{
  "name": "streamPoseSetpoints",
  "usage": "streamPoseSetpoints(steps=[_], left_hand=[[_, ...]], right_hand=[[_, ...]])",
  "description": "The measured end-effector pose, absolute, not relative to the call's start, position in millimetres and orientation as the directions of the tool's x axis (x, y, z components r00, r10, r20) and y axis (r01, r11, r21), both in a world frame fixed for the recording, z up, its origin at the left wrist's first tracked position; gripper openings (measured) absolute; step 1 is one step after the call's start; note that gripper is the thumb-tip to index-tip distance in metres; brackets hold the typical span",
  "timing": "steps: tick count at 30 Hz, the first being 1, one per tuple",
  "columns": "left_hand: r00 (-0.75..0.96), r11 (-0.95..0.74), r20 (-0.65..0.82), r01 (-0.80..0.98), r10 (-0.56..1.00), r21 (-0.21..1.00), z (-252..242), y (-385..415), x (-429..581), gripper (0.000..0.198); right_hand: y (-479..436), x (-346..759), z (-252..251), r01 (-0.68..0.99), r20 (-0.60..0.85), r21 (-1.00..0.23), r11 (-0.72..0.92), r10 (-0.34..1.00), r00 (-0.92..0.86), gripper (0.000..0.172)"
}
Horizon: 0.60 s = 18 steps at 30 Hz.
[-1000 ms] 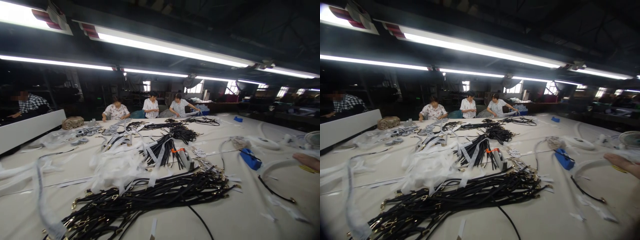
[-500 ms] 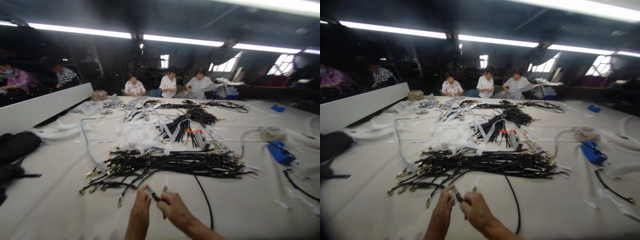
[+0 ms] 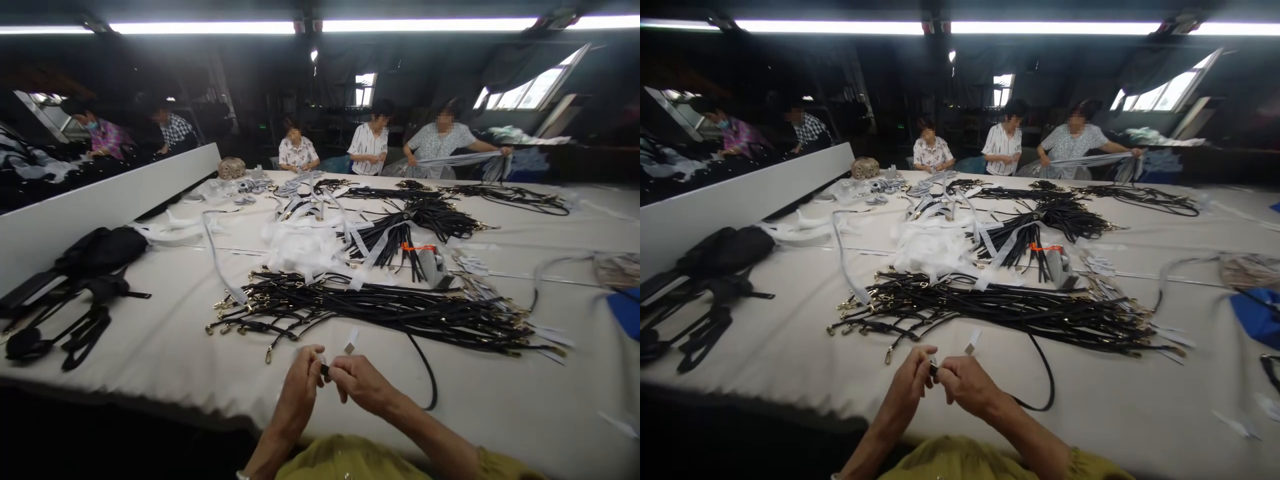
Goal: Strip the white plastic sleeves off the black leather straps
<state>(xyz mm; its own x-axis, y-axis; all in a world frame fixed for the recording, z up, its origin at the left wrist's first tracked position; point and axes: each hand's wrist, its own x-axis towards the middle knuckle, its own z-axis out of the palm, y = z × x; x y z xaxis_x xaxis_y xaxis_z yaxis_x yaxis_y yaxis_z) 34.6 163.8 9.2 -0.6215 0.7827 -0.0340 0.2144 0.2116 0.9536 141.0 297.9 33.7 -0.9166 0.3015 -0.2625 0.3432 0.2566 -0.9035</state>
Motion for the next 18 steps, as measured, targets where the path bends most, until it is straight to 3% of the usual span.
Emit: streamPoseSetpoints(steps=[7,10,13,15,18], left_hand=[[-0.644,0.241,-0.01,0.271,0.765,0.932,0,165,36,0.04],[-0.666,0.277,0.005,0.317,0.746,0.907,-21,165,37,0.044],[-0.698,0.294,0.17,0.493,0.695,0.819,-39,170,44,0.045],[-0.665,0.266,0.352,0.644,0.659,0.718,-45,175,48,0.043],[-0.519,0.209,0.52,0.815,0.679,0.541,-48,176,45,0.038]], right_hand=[[290,136,28,0.429,-0.288,-0.853,0.298,0.419,-0.861,0.026],[292,140,15,0.396,-0.301,-0.883,0.253,0.345,-0.889,0.026],[295,142,5,0.421,-0.348,-0.879,0.225,0.302,-0.888,0.022],[294,137,1,0.435,-0.341,-0.879,0.196,0.38,-0.86,0.019],[288,127,4,0.483,-0.42,-0.876,-0.009,0.506,-0.753,0.025]])
